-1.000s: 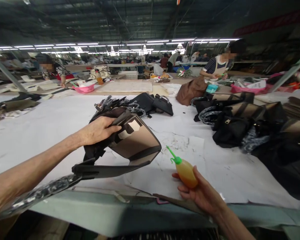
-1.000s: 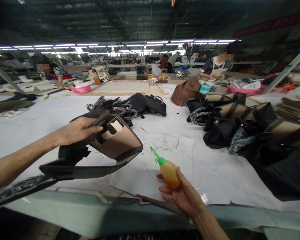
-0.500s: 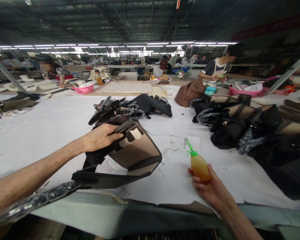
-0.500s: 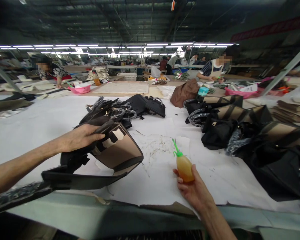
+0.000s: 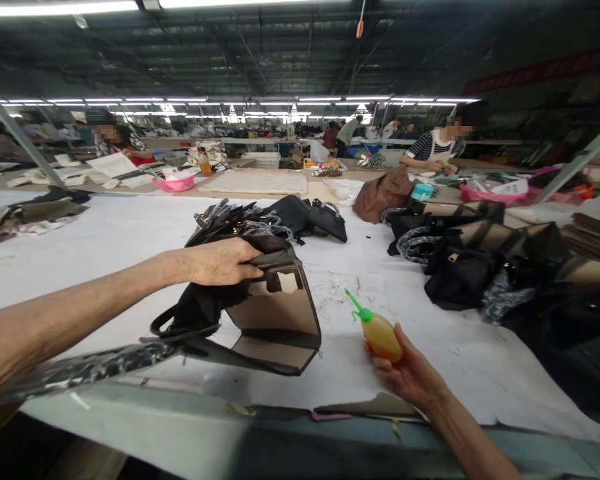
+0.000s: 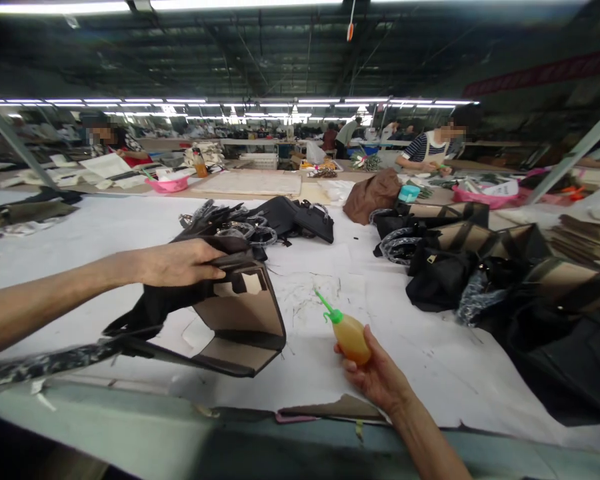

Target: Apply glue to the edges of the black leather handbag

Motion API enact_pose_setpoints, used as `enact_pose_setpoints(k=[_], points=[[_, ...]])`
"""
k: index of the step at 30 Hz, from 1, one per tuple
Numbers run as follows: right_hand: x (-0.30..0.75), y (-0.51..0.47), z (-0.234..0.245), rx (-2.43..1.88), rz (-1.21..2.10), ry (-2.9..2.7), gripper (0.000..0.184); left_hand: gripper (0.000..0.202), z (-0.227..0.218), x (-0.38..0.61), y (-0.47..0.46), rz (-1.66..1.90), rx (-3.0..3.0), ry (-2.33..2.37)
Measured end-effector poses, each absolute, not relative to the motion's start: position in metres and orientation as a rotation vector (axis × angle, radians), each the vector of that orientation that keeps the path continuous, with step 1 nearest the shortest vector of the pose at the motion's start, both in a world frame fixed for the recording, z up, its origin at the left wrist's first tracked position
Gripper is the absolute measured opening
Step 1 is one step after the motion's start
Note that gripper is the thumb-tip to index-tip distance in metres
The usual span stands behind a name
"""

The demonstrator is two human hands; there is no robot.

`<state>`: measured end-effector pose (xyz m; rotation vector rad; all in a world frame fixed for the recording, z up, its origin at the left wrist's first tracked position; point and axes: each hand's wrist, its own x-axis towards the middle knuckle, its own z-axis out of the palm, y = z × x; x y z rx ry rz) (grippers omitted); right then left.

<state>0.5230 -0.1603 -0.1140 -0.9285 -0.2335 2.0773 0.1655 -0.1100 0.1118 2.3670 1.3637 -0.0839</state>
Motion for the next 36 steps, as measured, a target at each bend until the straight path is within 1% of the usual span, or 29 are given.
enact_pose_setpoints(k=[3, 8, 11, 14, 16, 18, 24, 29, 32, 36], points=[[0.521, -0.169, -0.107, -0.926, 1.944, -0.306, 0.047, 0.024, 0.105, 0.183, -0.102, -0.179, 2.424, 1.168], [0.529, -0.186, -0.072, -0.946, 1.74, -0.471, 0.05, 0.021, 0.09, 0.196, -0.091, -0.152, 2.426, 1.142], [0.54, -0.195, -0.041, -1.128, 1.491, -0.808, 0.048, 0.022, 0.087, 0.193, -0.085, -0.104, 2.365, 1.124], [0.545, -0.198, -0.011, -1.367, 1.142, -1.246, 0.059, 0.023, 0.087, 0.189, -0.081, -0.061, 2.301, 1.125], [0.543, -0.197, 0.006, -1.478, 0.881, -1.416, 0.067, 0.024, 0.087, 0.187, -0.079, -0.05, 2.279, 1.138], [0.538, -0.195, 0.018, -1.493, 0.73, -1.507, 0.067, 0.023, 0.087, 0.185, -0.078, -0.038, 2.268, 1.138], [0.526, -0.183, 0.045, -1.467, 0.54, -1.658, 0.061, 0.022, 0.085, 0.176, -0.073, 0.011, 2.223, 1.121], [0.508, -0.174, 0.068, -1.398, 0.477, -1.741, 0.054, 0.022, 0.082, 0.17, -0.067, 0.032, 2.169, 1.129], [0.503, -0.17, 0.073, -1.392, 0.389, -1.793, 0.049, 0.022, 0.08, 0.17, -0.063, 0.034, 2.183, 1.113], [0.505, -0.166, 0.078, -1.441, 0.369, -1.919, 0.045, 0.024, 0.076, 0.171, -0.056, 0.014, 2.183, 1.062]])
